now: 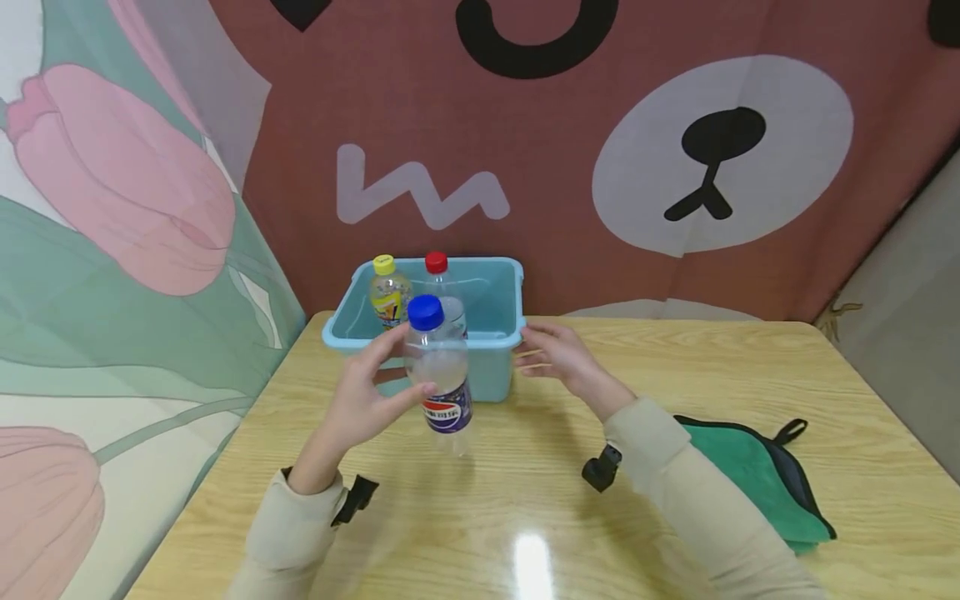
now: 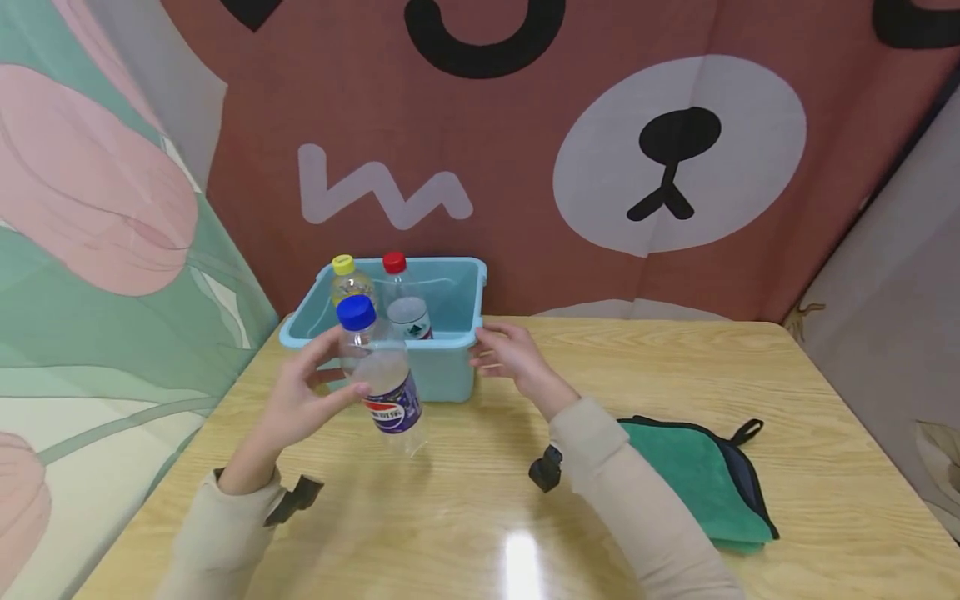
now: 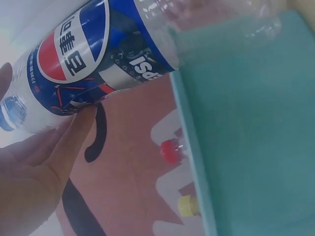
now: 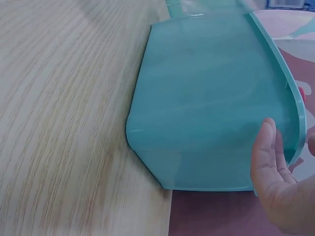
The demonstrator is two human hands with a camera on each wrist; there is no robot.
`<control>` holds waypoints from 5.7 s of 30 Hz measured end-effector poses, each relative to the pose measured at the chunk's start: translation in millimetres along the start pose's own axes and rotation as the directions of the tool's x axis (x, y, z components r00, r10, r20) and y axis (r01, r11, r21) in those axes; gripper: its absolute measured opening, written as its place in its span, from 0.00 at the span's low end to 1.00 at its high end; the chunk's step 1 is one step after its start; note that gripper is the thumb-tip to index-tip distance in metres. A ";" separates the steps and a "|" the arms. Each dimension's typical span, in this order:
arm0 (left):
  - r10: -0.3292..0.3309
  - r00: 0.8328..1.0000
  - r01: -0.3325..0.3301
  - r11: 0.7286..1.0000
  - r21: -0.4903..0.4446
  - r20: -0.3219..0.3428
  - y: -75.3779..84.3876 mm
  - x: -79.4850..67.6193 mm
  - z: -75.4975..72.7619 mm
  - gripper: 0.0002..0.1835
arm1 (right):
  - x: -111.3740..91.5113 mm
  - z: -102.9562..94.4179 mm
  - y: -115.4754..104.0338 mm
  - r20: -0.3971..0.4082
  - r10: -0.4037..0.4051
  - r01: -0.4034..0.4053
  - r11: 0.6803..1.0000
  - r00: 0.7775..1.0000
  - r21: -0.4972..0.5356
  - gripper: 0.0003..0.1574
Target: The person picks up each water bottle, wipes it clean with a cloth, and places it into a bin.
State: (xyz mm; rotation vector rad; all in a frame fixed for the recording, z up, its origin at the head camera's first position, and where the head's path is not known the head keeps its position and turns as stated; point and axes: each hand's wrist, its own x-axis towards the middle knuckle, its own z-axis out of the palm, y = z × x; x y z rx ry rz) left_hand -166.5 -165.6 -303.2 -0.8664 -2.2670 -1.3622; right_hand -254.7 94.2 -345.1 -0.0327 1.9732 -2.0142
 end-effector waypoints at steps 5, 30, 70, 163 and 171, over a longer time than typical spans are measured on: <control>0.074 0.997 -0.074 0.997 -0.012 -0.022 5.9 15.6 -6.4 0.36 | 1.7 -3.8 1.0 -0.009 0.013 -0.013 1.000 1.000 0.000 0.30; 0.138 0.981 -0.127 0.988 0.087 -0.134 27.2 101.0 -20.5 0.34 | 5.7 -3.7 -0.8 0.009 0.022 -0.022 1.000 1.000 -0.014 0.30; -0.314 0.943 0.256 0.897 0.361 0.110 -14.7 184.0 14.9 0.36 | 7.5 -3.0 0.9 -0.004 0.033 -0.033 0.998 0.999 -0.051 0.28; -0.468 0.883 0.447 0.808 0.384 -0.044 -57.1 127.7 78.6 0.44 | 4.4 -6.2 -4.5 -0.032 -0.021 0.016 0.990 0.999 -0.142 0.29; -0.478 0.873 0.477 0.791 0.382 -0.099 -41.1 119.9 76.9 0.38 | -1.7 -11.8 -6.9 -0.126 -0.091 0.073 0.986 0.988 -0.147 0.21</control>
